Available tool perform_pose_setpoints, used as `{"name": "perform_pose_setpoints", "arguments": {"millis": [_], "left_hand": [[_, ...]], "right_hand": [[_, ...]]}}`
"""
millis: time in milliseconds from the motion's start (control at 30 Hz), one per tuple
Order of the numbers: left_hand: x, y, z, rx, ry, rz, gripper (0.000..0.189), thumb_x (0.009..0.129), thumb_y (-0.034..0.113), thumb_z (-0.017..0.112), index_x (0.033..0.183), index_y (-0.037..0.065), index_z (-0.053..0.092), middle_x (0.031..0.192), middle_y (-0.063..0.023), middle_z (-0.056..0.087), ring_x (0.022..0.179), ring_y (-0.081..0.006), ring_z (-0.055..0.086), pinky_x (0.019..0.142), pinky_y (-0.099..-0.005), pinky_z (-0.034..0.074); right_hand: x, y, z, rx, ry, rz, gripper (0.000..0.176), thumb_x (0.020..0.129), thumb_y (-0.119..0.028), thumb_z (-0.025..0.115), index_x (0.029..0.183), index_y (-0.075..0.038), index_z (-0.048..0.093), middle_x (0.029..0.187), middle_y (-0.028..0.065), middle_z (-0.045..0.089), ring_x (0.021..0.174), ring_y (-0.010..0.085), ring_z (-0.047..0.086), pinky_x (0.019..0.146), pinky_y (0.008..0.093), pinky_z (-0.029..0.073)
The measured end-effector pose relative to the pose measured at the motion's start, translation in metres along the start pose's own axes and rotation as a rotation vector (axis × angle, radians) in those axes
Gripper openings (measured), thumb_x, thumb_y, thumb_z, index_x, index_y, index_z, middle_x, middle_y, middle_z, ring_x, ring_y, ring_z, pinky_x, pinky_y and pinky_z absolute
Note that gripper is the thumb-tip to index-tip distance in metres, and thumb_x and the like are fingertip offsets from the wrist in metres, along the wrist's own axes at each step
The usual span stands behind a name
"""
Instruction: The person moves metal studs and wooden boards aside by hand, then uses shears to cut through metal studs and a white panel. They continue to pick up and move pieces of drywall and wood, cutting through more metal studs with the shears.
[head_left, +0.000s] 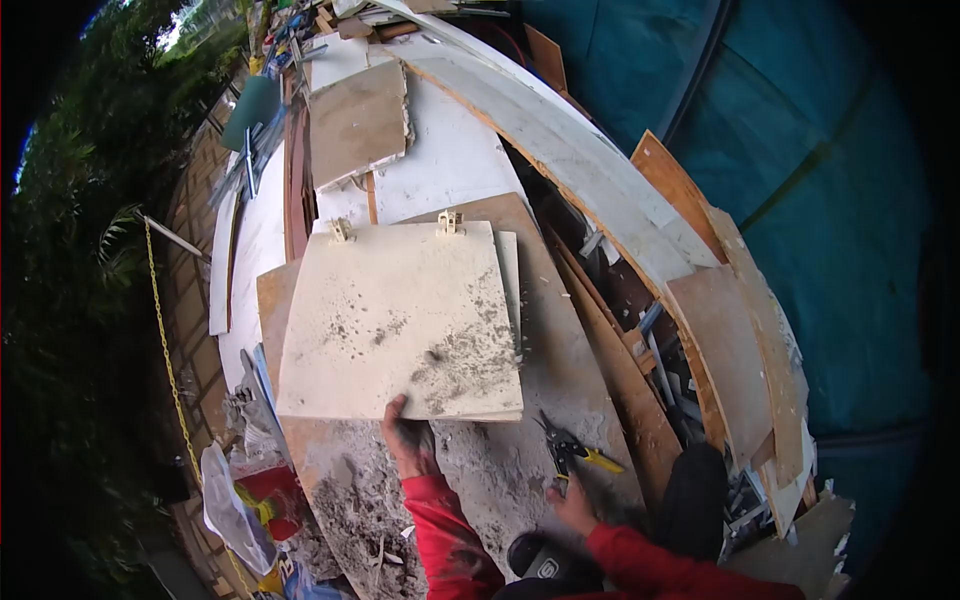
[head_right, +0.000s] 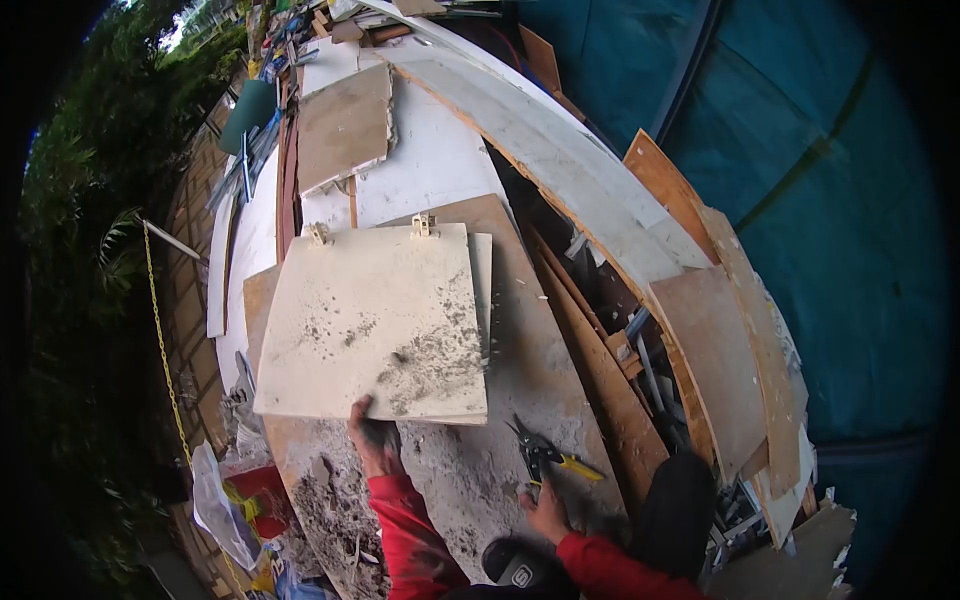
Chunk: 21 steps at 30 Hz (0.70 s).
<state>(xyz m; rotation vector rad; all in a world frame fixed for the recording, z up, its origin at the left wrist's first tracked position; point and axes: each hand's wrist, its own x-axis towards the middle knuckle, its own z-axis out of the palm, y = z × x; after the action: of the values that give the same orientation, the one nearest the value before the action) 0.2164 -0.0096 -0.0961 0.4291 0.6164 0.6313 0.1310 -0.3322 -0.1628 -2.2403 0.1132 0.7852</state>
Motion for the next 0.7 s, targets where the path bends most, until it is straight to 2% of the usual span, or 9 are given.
{"name": "perform_pose_setpoints", "arguments": {"millis": [133,233,333,367,433,533,600,667,700], "left_hand": [[-0.038,0.000,0.040,-0.008,0.022,0.026,0.050,0.071,0.004,0.060,0.119,-0.006,0.048,0.117,-0.0158,0.056,0.109,-0.0290,0.055,0.099,-0.0418,0.043],[-0.065,0.008,0.081,-0.030,0.005,0.070,0.055,0.070,0.003,0.061,0.122,-0.007,0.047,0.118,-0.0162,0.056,0.110,-0.0290,0.054,0.098,-0.0417,0.043],[-0.079,0.019,0.121,-0.074,0.007,0.031,0.054,0.071,0.003,0.060,0.122,-0.007,0.047,0.118,-0.0164,0.056,0.110,-0.0289,0.054,0.100,-0.0422,0.043],[-0.077,0.021,0.141,-0.103,0.005,0.008,0.054,0.071,0.003,0.060,0.122,-0.007,0.047,0.118,-0.0164,0.056,0.110,-0.0290,0.055,0.100,-0.0425,0.042],[-0.062,0.017,0.185,-0.201,-0.097,-0.018,0.044,0.074,0.004,0.059,0.116,-0.006,0.053,0.118,-0.0163,0.057,0.109,-0.0284,0.056,0.101,-0.0422,0.041],[0.024,-0.001,0.269,-0.261,-0.344,0.039,0.037,0.086,0.018,0.059,0.118,-0.001,0.055,0.122,-0.0117,0.057,0.115,-0.0236,0.052,0.103,-0.0387,0.039],[0.106,-0.012,0.317,-0.256,-0.624,0.113,0.056,0.090,0.026,0.062,0.134,0.000,0.038,0.134,-0.0120,0.046,0.123,-0.0243,0.044,0.105,-0.0397,0.034],[0.135,-0.015,0.334,0.211,-0.372,0.080,0.077,0.089,0.027,0.063,0.146,0.005,0.015,0.147,-0.0135,0.029,0.134,-0.0329,0.031,0.105,-0.0464,0.032],[0.120,-0.013,0.326,0.255,-0.403,0.114,0.076,0.089,0.026,0.062,0.146,0.005,0.016,0.147,-0.0138,0.029,0.134,-0.0318,0.031,0.105,-0.0459,0.032]], "right_hand": [[0.003,0.001,0.005,-0.027,-0.064,0.057,0.072,0.086,-0.032,0.060,0.137,0.007,0.026,0.121,0.0340,0.050,0.112,0.0506,0.048,0.096,0.0469,0.040],[0.010,0.019,0.019,0.008,0.154,-0.287,0.072,0.087,-0.029,0.060,0.139,0.004,0.023,0.118,0.0341,0.051,0.108,0.0534,0.048,0.093,0.0486,0.040],[0.008,0.025,0.015,0.033,-0.023,-0.135,0.072,0.086,-0.029,0.060,0.139,0.005,0.024,0.121,0.0341,0.048,0.111,0.0503,0.048,0.094,0.0492,0.040],[0.010,0.021,0.009,0.032,-0.087,-0.093,0.073,0.086,-0.029,0.060,0.140,0.005,0.024,0.122,0.0340,0.048,0.112,0.0494,0.048,0.094,0.0492,0.040],[0.009,0.020,0.012,-0.024,0.140,-0.360,0.074,0.086,-0.031,0.061,0.140,0.005,0.024,0.125,0.0332,0.046,0.114,0.0476,0.047,0.096,0.0464,0.039],[0.017,0.025,0.011,0.054,0.121,-0.353,0.074,0.086,-0.036,0.062,0.135,0.009,0.030,0.124,0.0340,0.047,0.117,0.0472,0.045,0.099,0.0444,0.036],[0.004,0.005,-0.001,0.065,0.006,-0.175,0.076,0.087,-0.040,0.061,0.135,0.009,0.030,0.123,0.0342,0.048,0.117,0.0465,0.047,0.096,0.0427,0.039],[0.007,0.002,-0.007,0.054,-0.013,-0.153,0.076,0.087,-0.041,0.060,0.134,0.010,0.031,0.123,0.0341,0.049,0.116,0.0463,0.047,0.097,0.0423,0.039],[0.005,0.007,-0.006,0.051,-0.023,-0.133,0.076,0.086,-0.041,0.060,0.133,0.011,0.031,0.122,0.0341,0.049,0.116,0.0462,0.047,0.097,0.0421,0.039]]}}
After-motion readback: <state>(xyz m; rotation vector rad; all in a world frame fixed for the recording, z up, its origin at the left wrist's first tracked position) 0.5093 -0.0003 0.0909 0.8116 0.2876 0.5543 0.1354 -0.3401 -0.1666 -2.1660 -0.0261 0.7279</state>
